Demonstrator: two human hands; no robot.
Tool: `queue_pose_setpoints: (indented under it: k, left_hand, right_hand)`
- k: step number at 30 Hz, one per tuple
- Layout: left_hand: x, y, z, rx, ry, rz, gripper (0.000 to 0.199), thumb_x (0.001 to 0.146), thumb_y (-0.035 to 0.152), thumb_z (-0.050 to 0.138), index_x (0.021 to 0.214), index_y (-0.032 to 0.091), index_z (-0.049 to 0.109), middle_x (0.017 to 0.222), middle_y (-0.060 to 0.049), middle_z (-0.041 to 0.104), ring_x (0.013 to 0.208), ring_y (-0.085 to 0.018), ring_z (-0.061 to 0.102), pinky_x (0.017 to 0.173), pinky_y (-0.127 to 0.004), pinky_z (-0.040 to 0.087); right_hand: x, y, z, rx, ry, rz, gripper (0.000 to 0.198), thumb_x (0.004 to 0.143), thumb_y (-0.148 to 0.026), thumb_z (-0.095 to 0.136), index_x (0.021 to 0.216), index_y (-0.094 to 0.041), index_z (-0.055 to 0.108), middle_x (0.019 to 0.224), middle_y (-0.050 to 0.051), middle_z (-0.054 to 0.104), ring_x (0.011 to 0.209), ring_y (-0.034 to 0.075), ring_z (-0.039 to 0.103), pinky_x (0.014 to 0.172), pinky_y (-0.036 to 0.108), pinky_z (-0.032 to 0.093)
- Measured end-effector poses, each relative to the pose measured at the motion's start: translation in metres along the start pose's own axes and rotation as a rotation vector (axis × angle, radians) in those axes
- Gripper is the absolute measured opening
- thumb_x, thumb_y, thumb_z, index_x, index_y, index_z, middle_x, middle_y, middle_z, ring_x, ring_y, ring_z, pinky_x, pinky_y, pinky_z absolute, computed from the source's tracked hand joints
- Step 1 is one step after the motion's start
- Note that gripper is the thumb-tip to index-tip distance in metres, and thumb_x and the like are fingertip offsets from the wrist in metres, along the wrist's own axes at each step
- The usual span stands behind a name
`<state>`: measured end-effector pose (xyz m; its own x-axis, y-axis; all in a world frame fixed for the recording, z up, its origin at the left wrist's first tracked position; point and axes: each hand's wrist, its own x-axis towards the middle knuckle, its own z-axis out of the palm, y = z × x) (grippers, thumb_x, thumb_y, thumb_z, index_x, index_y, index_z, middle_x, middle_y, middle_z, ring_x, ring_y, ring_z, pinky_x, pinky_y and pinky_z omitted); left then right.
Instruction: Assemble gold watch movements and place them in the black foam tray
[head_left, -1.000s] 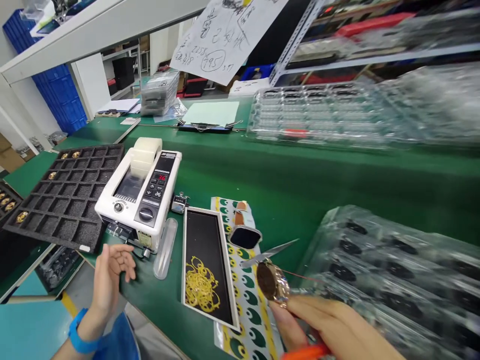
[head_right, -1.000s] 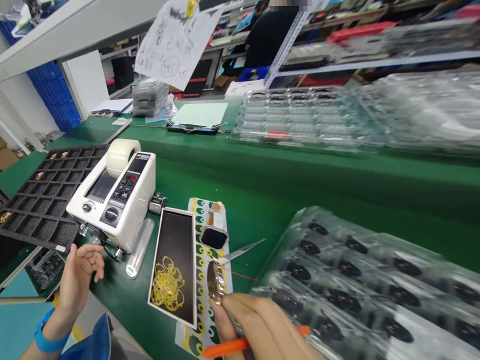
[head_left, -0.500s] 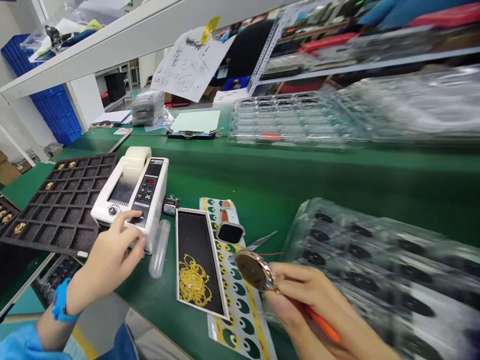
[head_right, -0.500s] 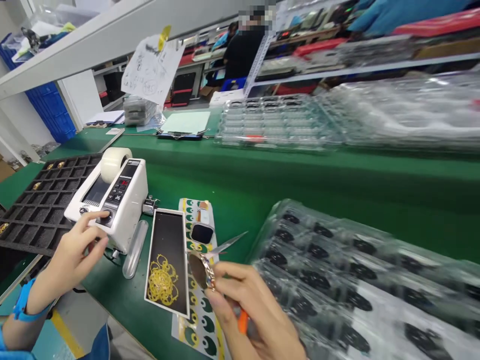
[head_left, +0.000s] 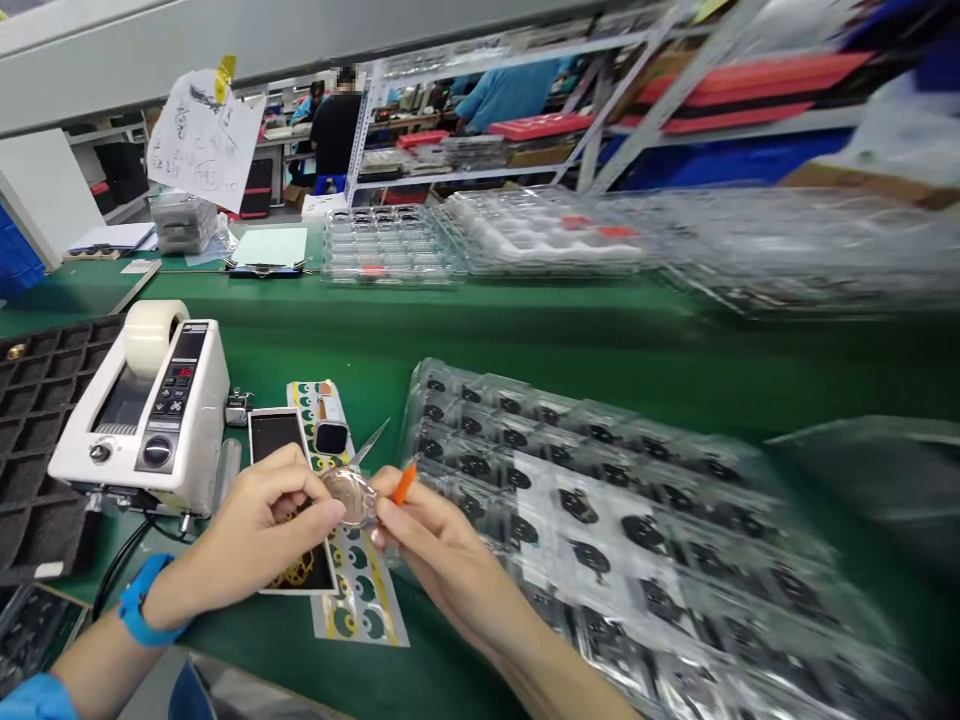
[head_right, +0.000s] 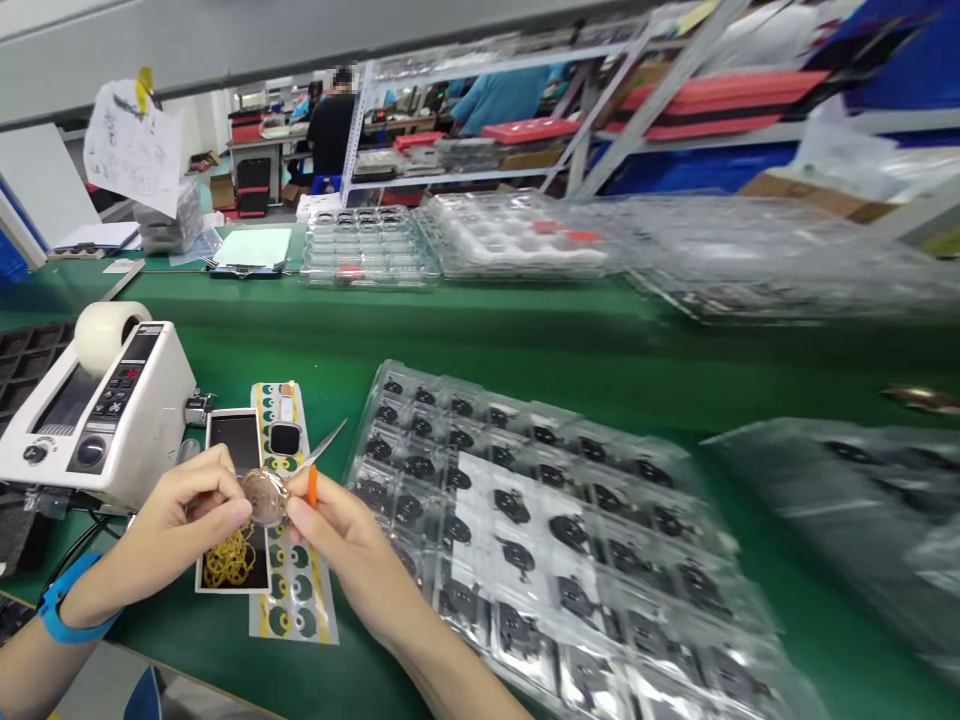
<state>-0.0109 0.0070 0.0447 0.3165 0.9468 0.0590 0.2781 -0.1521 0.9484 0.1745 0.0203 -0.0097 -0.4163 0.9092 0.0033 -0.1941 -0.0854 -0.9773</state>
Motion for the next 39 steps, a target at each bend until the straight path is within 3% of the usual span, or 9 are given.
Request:
queue_pose_setpoints:
  k: [8, 25, 35, 39]
  left_hand:
    - [0.003, -0.007, -0.005, -0.006, -0.082, -0.017, 0.027, 0.091, 0.027, 0.055, 0.066, 0.018, 0.056, 0.07, 0.003, 0.039, 0.063, -0.012, 0.036, 0.057, -0.028, 0.026]
    - [0.001, -0.017, -0.002, 0.087, -0.058, -0.009, 0.025, 0.092, 0.026, 0.055, 0.068, 0.018, 0.056, 0.073, 0.003, 0.043, 0.066, -0.011, 0.042, 0.058, -0.026, 0.03]
    - [0.001, -0.018, 0.002, 0.275, 0.21, 0.026, 0.026, 0.083, 0.02, 0.06, 0.06, 0.018, 0.048, 0.066, 0.003, 0.044, 0.06, -0.011, 0.041, 0.053, -0.025, 0.029]
    - [0.001, -0.017, -0.001, 0.245, 0.387, 0.196, 0.023, 0.083, 0.014, 0.062, 0.062, 0.018, 0.053, 0.063, 0.004, 0.045, 0.058, -0.011, 0.041, 0.052, -0.025, 0.032]
  right_hand:
    - [0.001, -0.001, -0.001, 0.013, -0.066, 0.052, 0.044, 0.083, -0.065, 0.059, 0.076, -0.022, 0.058, 0.07, -0.002, 0.048, 0.064, 0.014, 0.044, 0.061, 0.026, 0.037]
    - [0.0, 0.003, -0.001, 0.013, -0.061, 0.052, 0.039, 0.084, -0.06, 0.061, 0.076, -0.023, 0.061, 0.07, -0.002, 0.05, 0.066, 0.014, 0.044, 0.062, 0.025, 0.036]
    - [0.001, -0.004, -0.004, -0.044, 0.003, 0.044, 0.044, 0.081, -0.065, 0.061, 0.071, -0.022, 0.058, 0.069, -0.001, 0.047, 0.063, 0.015, 0.042, 0.06, 0.028, 0.037]
    - [0.0, -0.002, -0.008, 0.003, 0.039, 0.03, 0.04, 0.082, -0.061, 0.063, 0.074, -0.023, 0.06, 0.07, -0.001, 0.049, 0.064, 0.015, 0.045, 0.059, 0.026, 0.037]
